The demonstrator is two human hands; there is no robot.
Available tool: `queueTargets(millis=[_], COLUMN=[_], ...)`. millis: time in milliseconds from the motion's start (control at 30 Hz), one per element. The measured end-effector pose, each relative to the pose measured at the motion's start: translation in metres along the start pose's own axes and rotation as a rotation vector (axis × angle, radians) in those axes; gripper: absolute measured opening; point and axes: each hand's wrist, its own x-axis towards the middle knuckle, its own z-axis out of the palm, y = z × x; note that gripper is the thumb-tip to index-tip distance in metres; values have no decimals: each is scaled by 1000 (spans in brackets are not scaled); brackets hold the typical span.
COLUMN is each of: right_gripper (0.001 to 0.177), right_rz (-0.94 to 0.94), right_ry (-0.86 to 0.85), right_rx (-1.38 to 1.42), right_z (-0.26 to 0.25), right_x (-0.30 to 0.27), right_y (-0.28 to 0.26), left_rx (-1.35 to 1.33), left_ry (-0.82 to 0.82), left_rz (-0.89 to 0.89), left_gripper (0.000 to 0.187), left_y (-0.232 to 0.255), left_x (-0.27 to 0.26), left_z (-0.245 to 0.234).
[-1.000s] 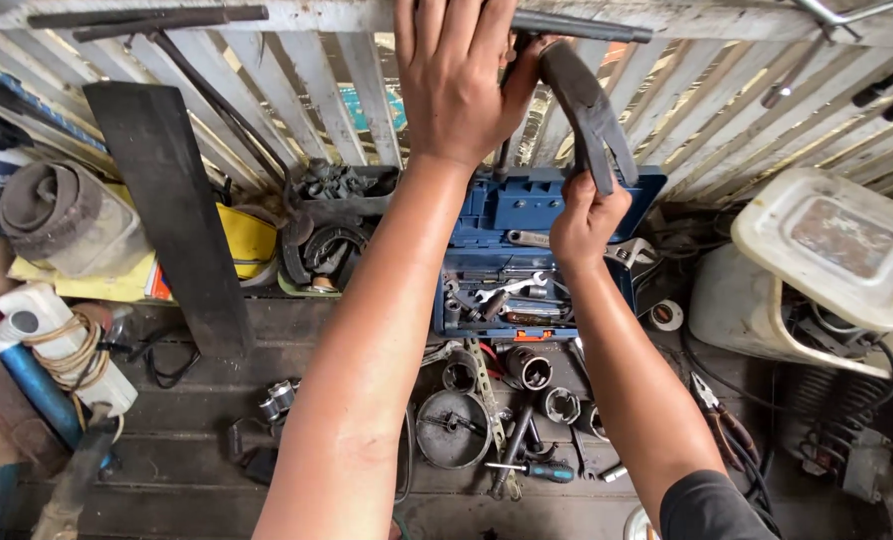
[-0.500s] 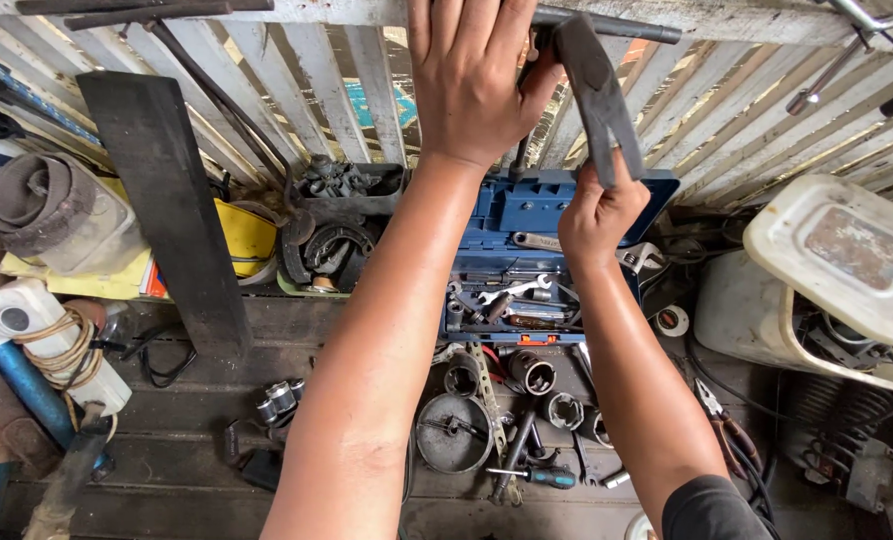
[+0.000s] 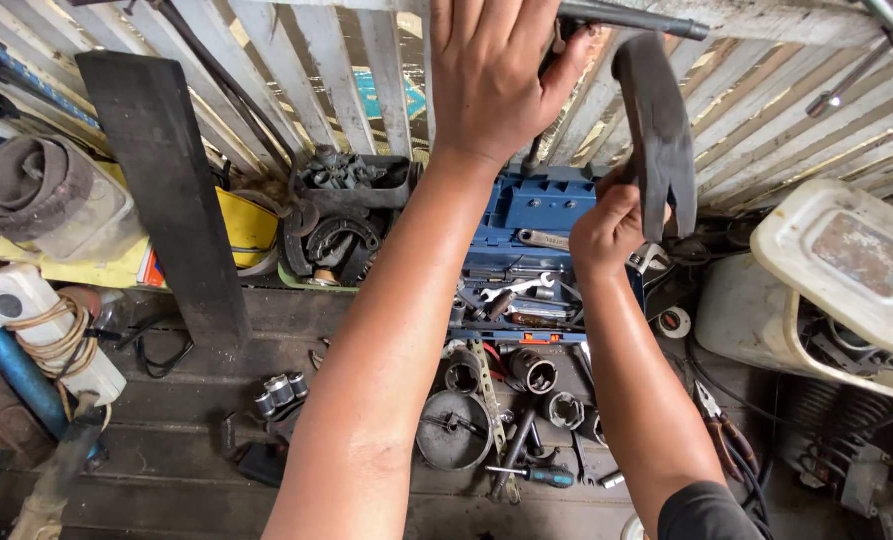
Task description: Cleaning the floor with a broom and then repairing or assembling mechanical parts using hand tools in a workshop.
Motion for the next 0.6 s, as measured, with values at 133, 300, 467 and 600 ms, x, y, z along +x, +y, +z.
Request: queueTargets(millis=[133, 300, 467, 600], right_gripper=[40, 38, 35, 32], right_rz=[-1, 29, 38, 10], right_ry=[-60, -18, -120, -59], right_rx=[-107, 1, -145, -54], right_z=[0, 2, -8, -5], right_x=[16, 17, 21, 20], right_y=[-22, -23, -30, -30], left_rx=[-37, -19, -32, -33], left_ry=[83, 57, 44, 116], left_rz=[34, 45, 27, 52], left_gripper=[45, 37, 41, 32], left_y=[1, -2, 0, 1], left_x=[-1, -1, 0, 3], left_z=[4, 7, 5, 2])
